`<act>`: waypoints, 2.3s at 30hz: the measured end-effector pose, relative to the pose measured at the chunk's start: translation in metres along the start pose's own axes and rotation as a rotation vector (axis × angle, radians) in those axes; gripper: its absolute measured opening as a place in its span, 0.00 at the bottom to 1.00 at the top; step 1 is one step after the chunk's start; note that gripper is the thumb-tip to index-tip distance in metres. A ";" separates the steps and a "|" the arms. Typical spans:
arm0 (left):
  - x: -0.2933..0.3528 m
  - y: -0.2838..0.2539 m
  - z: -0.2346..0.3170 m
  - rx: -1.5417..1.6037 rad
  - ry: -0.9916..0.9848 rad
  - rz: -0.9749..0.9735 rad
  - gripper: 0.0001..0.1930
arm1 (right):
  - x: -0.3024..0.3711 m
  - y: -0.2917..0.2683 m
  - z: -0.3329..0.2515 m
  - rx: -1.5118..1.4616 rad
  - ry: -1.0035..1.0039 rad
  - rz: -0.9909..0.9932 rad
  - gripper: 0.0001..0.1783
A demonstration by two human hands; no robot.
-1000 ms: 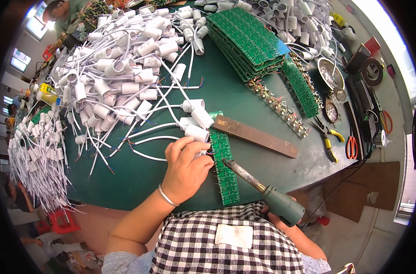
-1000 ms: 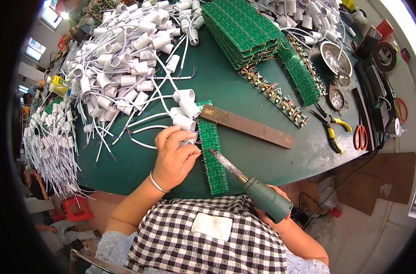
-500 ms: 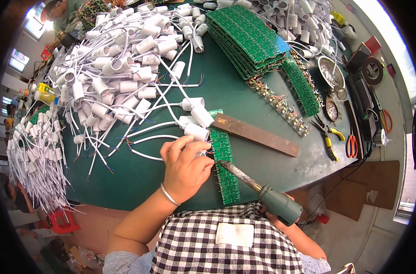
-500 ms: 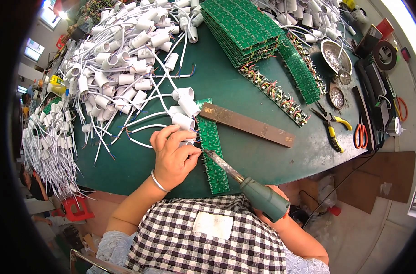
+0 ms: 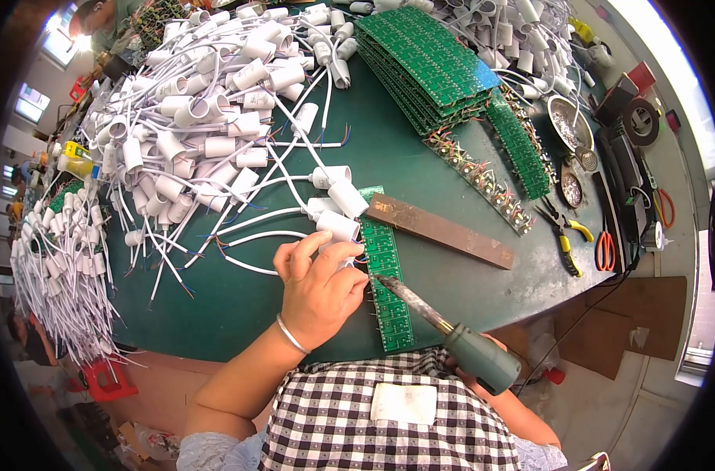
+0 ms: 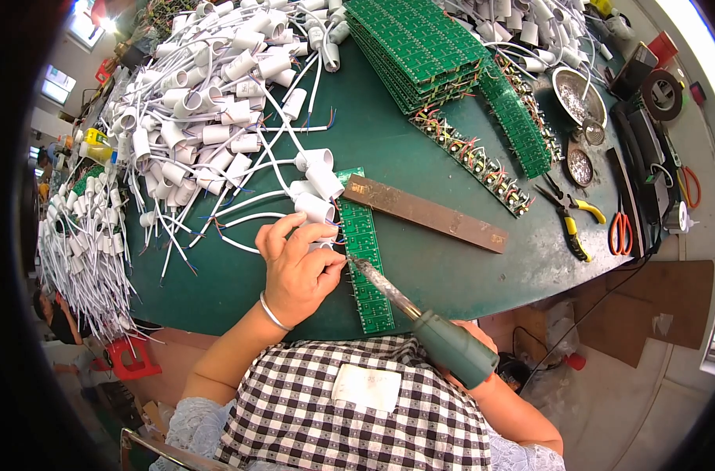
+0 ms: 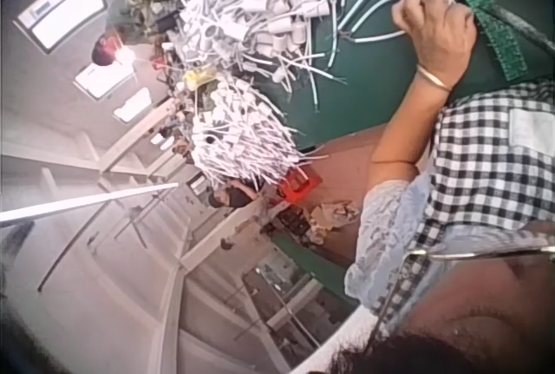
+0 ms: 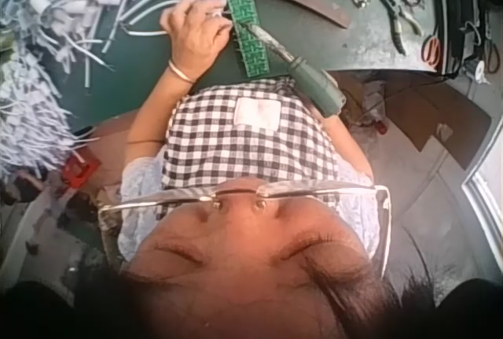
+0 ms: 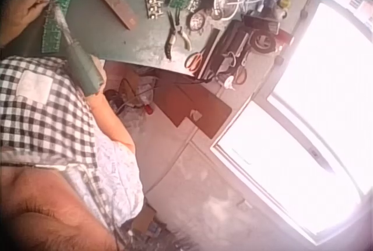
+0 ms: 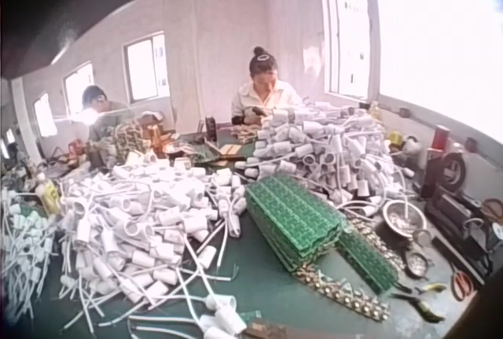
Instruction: The person solders wires from white socket cylinders onto a circuit board strip using a soldering tool. They place the completed circuit board onto a pile, position a new board on the table, and solder additional socket wires to it.
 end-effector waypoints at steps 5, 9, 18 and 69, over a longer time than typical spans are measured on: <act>-0.002 0.001 -0.002 0.000 -0.002 0.001 0.09 | 0.006 -0.008 0.005 0.100 -0.047 0.000 0.25; 0.000 -0.005 -0.004 -0.016 -0.024 0.003 0.09 | 0.007 -0.007 0.008 -0.066 0.077 0.042 0.22; 0.008 -0.002 -0.001 0.028 -0.032 0.038 0.05 | 0.007 -0.018 0.003 -0.158 0.098 0.235 0.26; 0.032 -0.015 -0.011 0.214 -0.383 -0.177 0.08 | 0.014 -0.015 -0.006 -0.308 -0.117 0.188 0.24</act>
Point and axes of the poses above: each hand's wrist, its own x-axis away from the middle knuckle, its own y-axis out of the palm, z = x × y, the point moved 10 cm from there along -x, towards the middle knuckle, and after that the axes turned 12 degrees about z, right-handed, at the moved point
